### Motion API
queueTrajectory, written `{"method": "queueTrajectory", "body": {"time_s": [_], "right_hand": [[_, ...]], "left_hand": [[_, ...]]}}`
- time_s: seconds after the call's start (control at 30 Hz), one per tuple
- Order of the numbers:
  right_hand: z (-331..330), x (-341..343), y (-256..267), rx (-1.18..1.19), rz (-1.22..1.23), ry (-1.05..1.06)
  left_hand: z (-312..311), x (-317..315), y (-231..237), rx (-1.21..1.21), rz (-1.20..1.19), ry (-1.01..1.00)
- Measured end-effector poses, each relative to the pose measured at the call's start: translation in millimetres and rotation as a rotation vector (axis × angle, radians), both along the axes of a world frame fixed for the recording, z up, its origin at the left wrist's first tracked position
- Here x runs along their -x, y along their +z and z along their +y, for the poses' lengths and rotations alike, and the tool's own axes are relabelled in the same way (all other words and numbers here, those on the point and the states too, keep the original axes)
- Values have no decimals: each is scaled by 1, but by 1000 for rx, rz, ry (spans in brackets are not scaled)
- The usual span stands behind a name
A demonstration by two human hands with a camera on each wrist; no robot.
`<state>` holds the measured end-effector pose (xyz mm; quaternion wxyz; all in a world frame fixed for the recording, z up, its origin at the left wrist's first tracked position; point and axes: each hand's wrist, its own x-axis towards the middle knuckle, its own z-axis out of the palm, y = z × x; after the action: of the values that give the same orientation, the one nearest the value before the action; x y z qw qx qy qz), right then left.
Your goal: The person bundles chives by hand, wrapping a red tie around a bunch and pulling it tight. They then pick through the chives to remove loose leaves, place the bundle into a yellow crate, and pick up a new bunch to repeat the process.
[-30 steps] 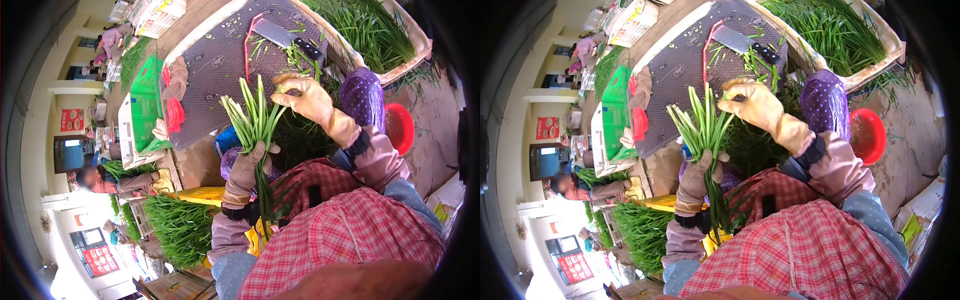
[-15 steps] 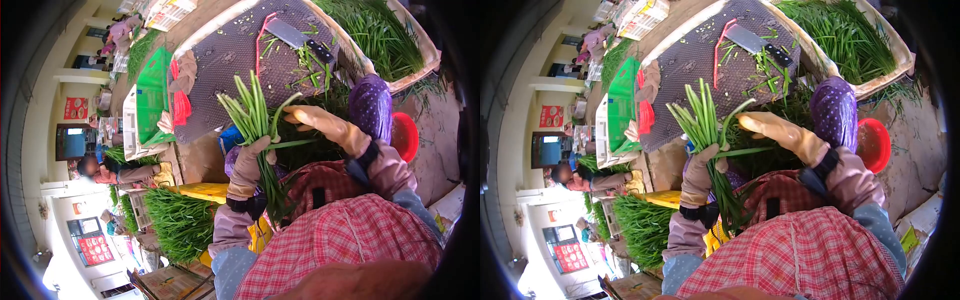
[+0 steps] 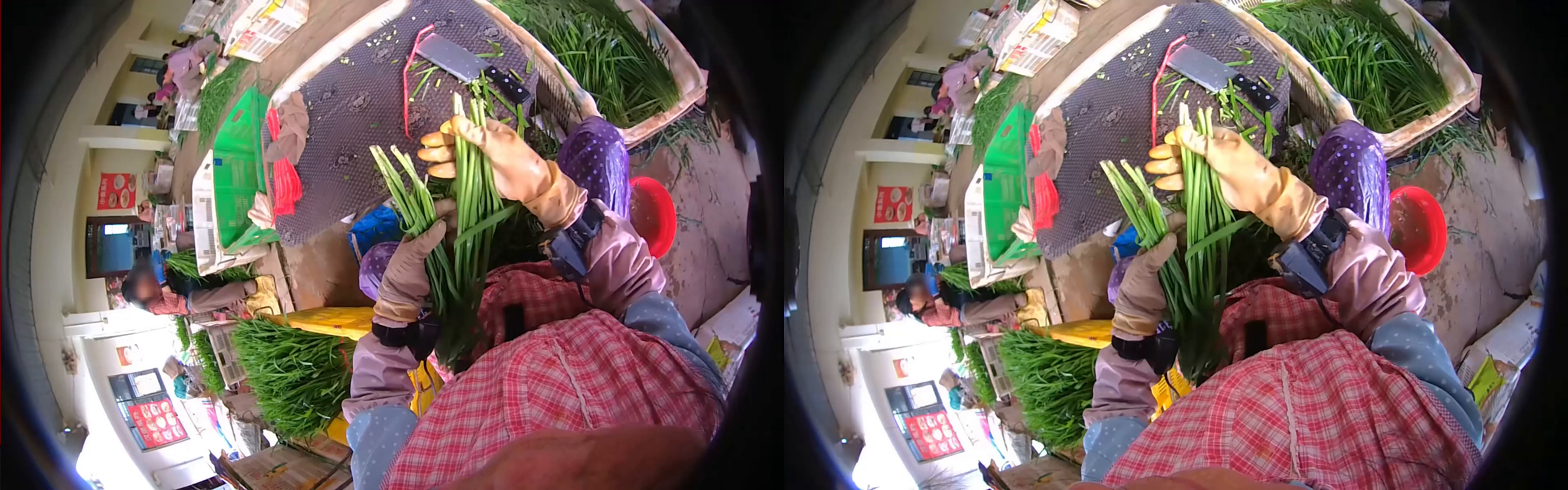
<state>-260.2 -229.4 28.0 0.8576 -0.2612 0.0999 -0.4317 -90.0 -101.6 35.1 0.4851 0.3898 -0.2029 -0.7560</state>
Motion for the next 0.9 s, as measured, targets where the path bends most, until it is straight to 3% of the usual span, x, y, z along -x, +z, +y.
{"method": "queueTrajectory", "body": {"time_s": [0.03,0.1,0.13,0.17,0.23,0.3,0.33,0.37,0.47,0.57,0.6,0.63,0.7,0.9], "right_hand": [[0,7,10,-89,18,20],[-19,26,9,-20,-51,206],[-19,26,14,-47,260,134],[-21,20,8,78,525,92],[-6,5,24,194,561,173],[-5,-1,29,287,579,373],[-5,-2,25,357,589,315],[-5,-4,24,433,595,260],[0,-6,23,490,674,62],[-1,-1,18,357,657,-13],[-10,-1,9,410,791,-35],[-9,3,5,458,659,-116],[-14,3,4,320,792,54],[-10,1,11,300,652,73]], "left_hand": [[1,1,0,17,-9,23],[3,-4,2,34,4,12],[2,-8,3,53,19,-17],[0,-11,6,76,33,-60],[-5,-19,7,35,-72,-133],[-11,-17,10,37,97,-353],[-12,-14,9,60,91,-360],[-11,-12,11,60,86,-356],[-8,1,19,41,-88,-67],[-6,-8,17,24,-94,-139],[-6,-6,18,12,-99,-158],[-7,-7,18,13,-98,-158],[-9,-9,19,18,-161,-218],[-9,7,28,-62,-168,-182]]}}
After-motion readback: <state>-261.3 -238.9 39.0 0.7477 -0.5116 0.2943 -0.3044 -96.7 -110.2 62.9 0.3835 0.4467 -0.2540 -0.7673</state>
